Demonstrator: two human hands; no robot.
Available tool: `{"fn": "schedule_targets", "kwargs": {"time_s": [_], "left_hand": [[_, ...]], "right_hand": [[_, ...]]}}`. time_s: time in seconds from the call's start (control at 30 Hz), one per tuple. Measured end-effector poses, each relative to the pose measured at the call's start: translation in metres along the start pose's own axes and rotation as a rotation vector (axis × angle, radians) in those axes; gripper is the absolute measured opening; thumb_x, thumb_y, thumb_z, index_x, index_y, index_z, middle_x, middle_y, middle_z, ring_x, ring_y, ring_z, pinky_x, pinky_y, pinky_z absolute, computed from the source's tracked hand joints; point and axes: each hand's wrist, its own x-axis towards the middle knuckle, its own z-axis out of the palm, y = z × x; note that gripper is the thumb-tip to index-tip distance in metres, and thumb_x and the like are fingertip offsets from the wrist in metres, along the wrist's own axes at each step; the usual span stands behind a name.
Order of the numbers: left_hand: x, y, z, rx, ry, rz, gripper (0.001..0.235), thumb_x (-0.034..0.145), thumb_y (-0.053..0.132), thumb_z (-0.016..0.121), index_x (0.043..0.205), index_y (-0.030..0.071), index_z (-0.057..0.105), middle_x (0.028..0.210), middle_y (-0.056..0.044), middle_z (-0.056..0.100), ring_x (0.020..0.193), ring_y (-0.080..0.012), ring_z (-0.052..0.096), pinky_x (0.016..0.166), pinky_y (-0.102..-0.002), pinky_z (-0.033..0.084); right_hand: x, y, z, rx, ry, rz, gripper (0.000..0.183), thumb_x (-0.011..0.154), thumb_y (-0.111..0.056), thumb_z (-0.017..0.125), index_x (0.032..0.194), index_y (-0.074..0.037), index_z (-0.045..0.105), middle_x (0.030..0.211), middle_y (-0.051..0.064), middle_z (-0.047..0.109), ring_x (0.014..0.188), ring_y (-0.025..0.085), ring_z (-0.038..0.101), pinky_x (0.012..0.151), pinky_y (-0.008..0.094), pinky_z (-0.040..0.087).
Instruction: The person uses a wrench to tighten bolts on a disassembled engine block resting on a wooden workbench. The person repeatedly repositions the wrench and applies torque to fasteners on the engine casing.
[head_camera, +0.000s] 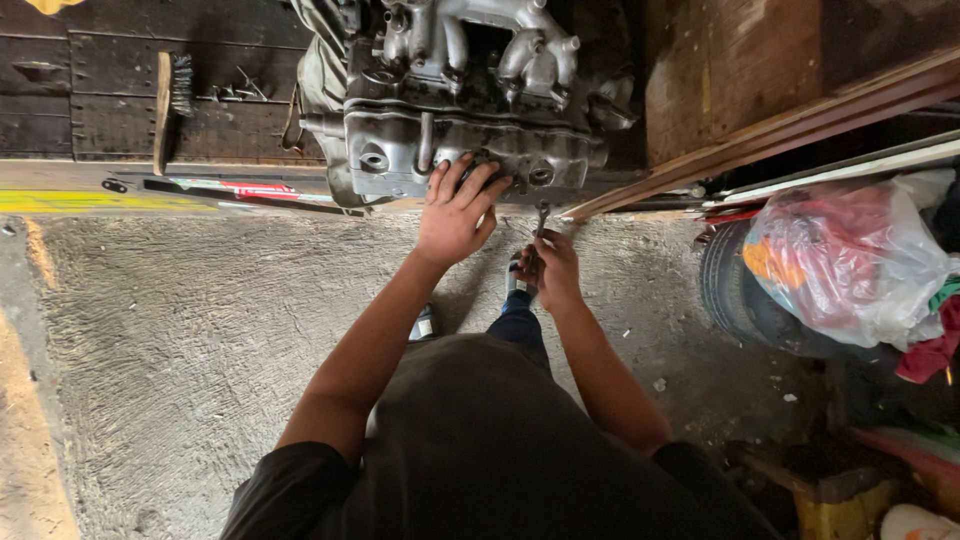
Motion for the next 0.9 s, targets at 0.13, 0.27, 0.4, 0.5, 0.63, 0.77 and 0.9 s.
{"fn": "schedule_targets", "kwargs": {"time_s": [0.13, 0.27, 0.4, 0.5, 0.63, 0.77, 0.9], "left_hand": [[0.000, 0.000, 0.000, 0.006, -0.007, -0.005, 0.051, 0.089, 0.018, 0.068, 0.140, 0.020, 0.064, 0.148, -0.003, 0.054, 0.145, -0.0327, 0.040, 0.123, -0.054, 0.027], [0.000, 0.000, 0.001, -0.001, 0.003, -0.010, 0.051, 0.089, 0.018, 0.069, 0.140, 0.021, 0.065, 0.148, -0.003, 0.054, 0.146, -0.0325, 0.039, 0.123, -0.054, 0.027], [-0.001, 0.001, 0.004, -0.003, 0.013, -0.019, 0.050, 0.089, 0.019, 0.069, 0.139, 0.021, 0.065, 0.148, -0.003, 0.054, 0.146, -0.0331, 0.039, 0.123, -0.055, 0.027], [-0.001, 0.000, 0.005, -0.002, -0.003, -0.021, 0.051, 0.089, 0.020, 0.070, 0.139, 0.020, 0.064, 0.148, -0.004, 0.053, 0.145, -0.0342, 0.039, 0.122, -0.056, 0.027], [-0.001, 0.000, 0.005, 0.007, 0.006, -0.020, 0.051, 0.089, 0.020, 0.069, 0.140, 0.021, 0.064, 0.149, -0.003, 0.053, 0.145, -0.0338, 0.039, 0.123, -0.056, 0.027], [-0.001, 0.000, 0.003, -0.019, -0.007, -0.024, 0.051, 0.089, 0.019, 0.069, 0.140, 0.021, 0.064, 0.148, -0.003, 0.053, 0.145, -0.0333, 0.040, 0.123, -0.055, 0.028], [-0.001, 0.001, 0.002, -0.007, 0.025, -0.021, 0.051, 0.089, 0.019, 0.068, 0.140, 0.022, 0.063, 0.148, -0.002, 0.053, 0.145, -0.0328, 0.040, 0.122, -0.054, 0.028]], "right_hand": [[-0.005, -0.006, 0.018, 0.064, -0.015, 0.000, 0.019, 0.104, -0.013, 0.056, 0.122, -0.007, 0.054, 0.083, 0.009, 0.065, 0.071, 0.022, 0.068, 0.058, 0.043, 0.063], [-0.007, -0.009, 0.028, 0.092, 0.009, 0.055, 0.021, 0.103, -0.017, 0.055, 0.122, -0.010, 0.053, 0.082, 0.008, 0.064, 0.072, 0.021, 0.067, 0.058, 0.042, 0.063], [0.002, -0.001, 0.025, 0.011, 0.070, 0.044, 0.022, 0.101, -0.018, 0.055, 0.122, -0.010, 0.053, 0.080, 0.007, 0.065, 0.066, 0.021, 0.067, 0.053, 0.041, 0.061], [0.014, 0.008, 0.012, -0.140, 0.089, -0.077, 0.020, 0.102, -0.016, 0.059, 0.119, -0.006, 0.056, 0.080, 0.008, 0.066, 0.064, 0.019, 0.067, 0.052, 0.037, 0.058], [0.022, -0.002, -0.012, -0.671, 0.151, -0.340, 0.016, 0.101, -0.015, 0.065, 0.113, -0.005, 0.067, 0.083, 0.010, 0.073, 0.067, 0.017, 0.069, 0.056, 0.032, 0.055], [0.013, -0.046, -0.023, -1.438, 0.176, -0.597, 0.021, 0.099, -0.016, 0.068, 0.118, -0.010, 0.072, 0.093, 0.009, 0.076, 0.071, 0.020, 0.072, 0.062, 0.034, 0.057], [-0.003, -0.085, -0.012, -1.756, 0.128, -0.898, 0.019, 0.095, -0.018, 0.069, 0.113, -0.014, 0.074, 0.097, 0.009, 0.077, 0.077, 0.028, 0.073, 0.064, 0.042, 0.057]]}}
